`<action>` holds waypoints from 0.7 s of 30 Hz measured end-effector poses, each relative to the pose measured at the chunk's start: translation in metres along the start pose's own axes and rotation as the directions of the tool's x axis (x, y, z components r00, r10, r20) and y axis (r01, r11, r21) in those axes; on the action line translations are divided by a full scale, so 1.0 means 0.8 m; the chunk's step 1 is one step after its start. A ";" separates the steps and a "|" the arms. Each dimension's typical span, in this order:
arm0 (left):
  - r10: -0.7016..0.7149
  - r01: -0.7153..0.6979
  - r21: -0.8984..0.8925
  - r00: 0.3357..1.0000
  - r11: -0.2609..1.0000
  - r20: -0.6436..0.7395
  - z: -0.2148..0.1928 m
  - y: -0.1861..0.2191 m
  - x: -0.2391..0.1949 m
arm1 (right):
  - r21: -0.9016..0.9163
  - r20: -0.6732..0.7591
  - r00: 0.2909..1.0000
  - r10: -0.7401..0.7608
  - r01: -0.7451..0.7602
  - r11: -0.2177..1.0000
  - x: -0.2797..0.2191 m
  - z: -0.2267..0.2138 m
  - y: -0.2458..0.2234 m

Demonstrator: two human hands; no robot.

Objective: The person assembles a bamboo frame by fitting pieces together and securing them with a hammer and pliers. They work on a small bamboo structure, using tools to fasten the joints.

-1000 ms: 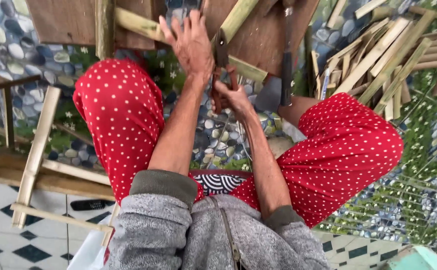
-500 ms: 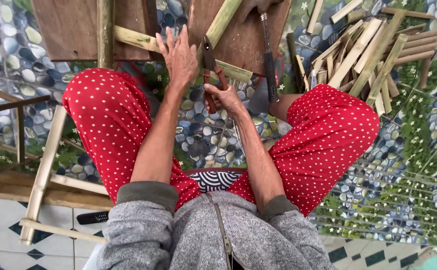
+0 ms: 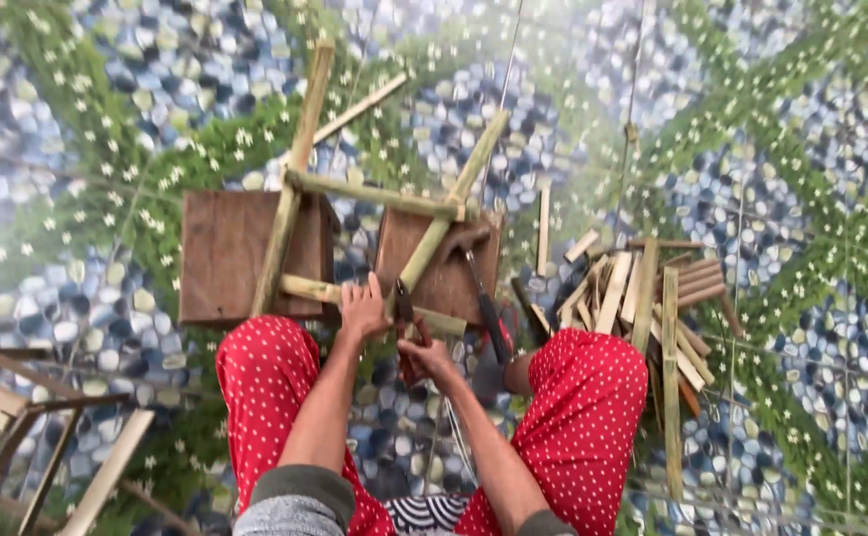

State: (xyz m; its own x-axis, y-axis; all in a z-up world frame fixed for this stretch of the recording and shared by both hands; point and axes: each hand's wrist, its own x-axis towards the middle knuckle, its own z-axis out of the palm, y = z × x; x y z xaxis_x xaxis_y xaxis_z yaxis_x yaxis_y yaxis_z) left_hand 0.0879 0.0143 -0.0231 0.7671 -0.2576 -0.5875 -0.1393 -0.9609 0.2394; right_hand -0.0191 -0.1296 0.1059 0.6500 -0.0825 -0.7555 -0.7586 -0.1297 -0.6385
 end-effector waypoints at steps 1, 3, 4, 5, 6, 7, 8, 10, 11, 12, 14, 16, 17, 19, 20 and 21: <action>-0.002 0.001 0.019 1.000 1.000 0.015 0.007 -0.002 0.002 | -0.017 -0.025 1.000 -0.011 0.011 1.000 0.003 0.001 0.009; 0.018 -0.018 0.008 0.998 1.000 -0.056 0.015 -0.002 0.005 | -0.085 -0.114 0.989 -0.096 0.086 0.993 0.036 -0.007 0.050; 0.032 -0.033 -0.010 0.993 0.999 -0.115 0.023 -0.004 0.004 | -0.163 -0.190 0.966 -0.173 0.143 0.976 0.052 -0.008 0.074; 0.023 -0.024 -0.012 0.993 1.000 -0.117 0.026 -0.005 0.004 | -0.166 -0.182 0.968 -0.175 0.145 0.975 0.045 0.004 0.079; 0.041 -0.048 -0.050 0.988 0.998 -0.149 0.028 -0.006 0.005 | -0.280 -0.224 0.951 -0.214 0.148 0.949 0.040 0.013 0.082; 0.057 -0.074 -0.086 0.981 0.994 -0.184 0.030 -0.007 0.006 | -0.390 -0.260 0.930 -0.260 0.145 0.909 0.035 0.023 0.086; 0.037 -0.056 -0.095 0.981 0.994 -0.192 0.026 -0.003 -0.005 | -0.400 -0.242 0.932 -0.270 0.157 0.903 0.023 0.029 0.079; -0.014 -0.033 -0.129 0.936 0.991 -0.352 0.012 0.008 -0.022 | -0.448 -0.279 0.919 -0.279 0.133 0.884 0.003 0.038 0.060; -0.029 -0.021 -0.133 0.931 0.991 -0.365 0.019 0.009 -0.018 | -0.455 -0.266 0.918 -0.294 0.150 0.878 0.011 0.040 0.061; -0.078 0.007 -0.130 0.830 0.991 -0.553 0.029 0.013 -0.016 | -0.481 -0.264 0.926 -0.270 0.116 0.869 0.015 0.041 0.065; -0.123 0.037 -0.134 0.684 0.990 -0.719 0.034 0.020 -0.016 | -0.510 -0.262 0.931 -0.253 0.089 0.856 0.022 0.041 0.067; -0.238 0.082 -0.238 0.610 0.968 -0.756 0.024 0.031 -0.021 | -0.551 -0.251 0.955 -0.160 -0.005 0.834 0.024 0.037 0.064; -0.242 0.082 -0.244 0.605 0.966 -0.758 0.019 0.033 -0.014 | -0.557 -0.250 0.954 -0.166 -0.001 0.831 0.022 0.037 0.054; -0.303 0.172 -0.249 0.559 0.953 -0.772 0.019 0.039 -0.011 | -0.558 -0.267 0.955 -0.130 -0.043 0.829 0.010 0.036 0.044; -0.301 0.170 -0.248 0.562 0.954 -0.771 0.016 0.043 -0.009 | -0.557 -0.270 0.954 -0.128 -0.046 0.830 0.010 0.037 0.045; -0.348 0.223 -0.269 0.528 0.937 -0.775 0.014 0.047 -0.008 | -0.545 -0.267 0.953 -0.139 -0.030 0.838 0.010 0.036 0.046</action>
State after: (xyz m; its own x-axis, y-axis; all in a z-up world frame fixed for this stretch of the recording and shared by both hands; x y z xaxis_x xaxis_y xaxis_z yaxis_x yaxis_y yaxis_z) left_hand 0.0711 -0.0217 -0.0190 0.9387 0.2772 0.2051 0.2089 -0.9303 0.3013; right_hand -0.0431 -0.1067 0.0720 0.7376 -0.3248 -0.5920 -0.6306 -0.6448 -0.4320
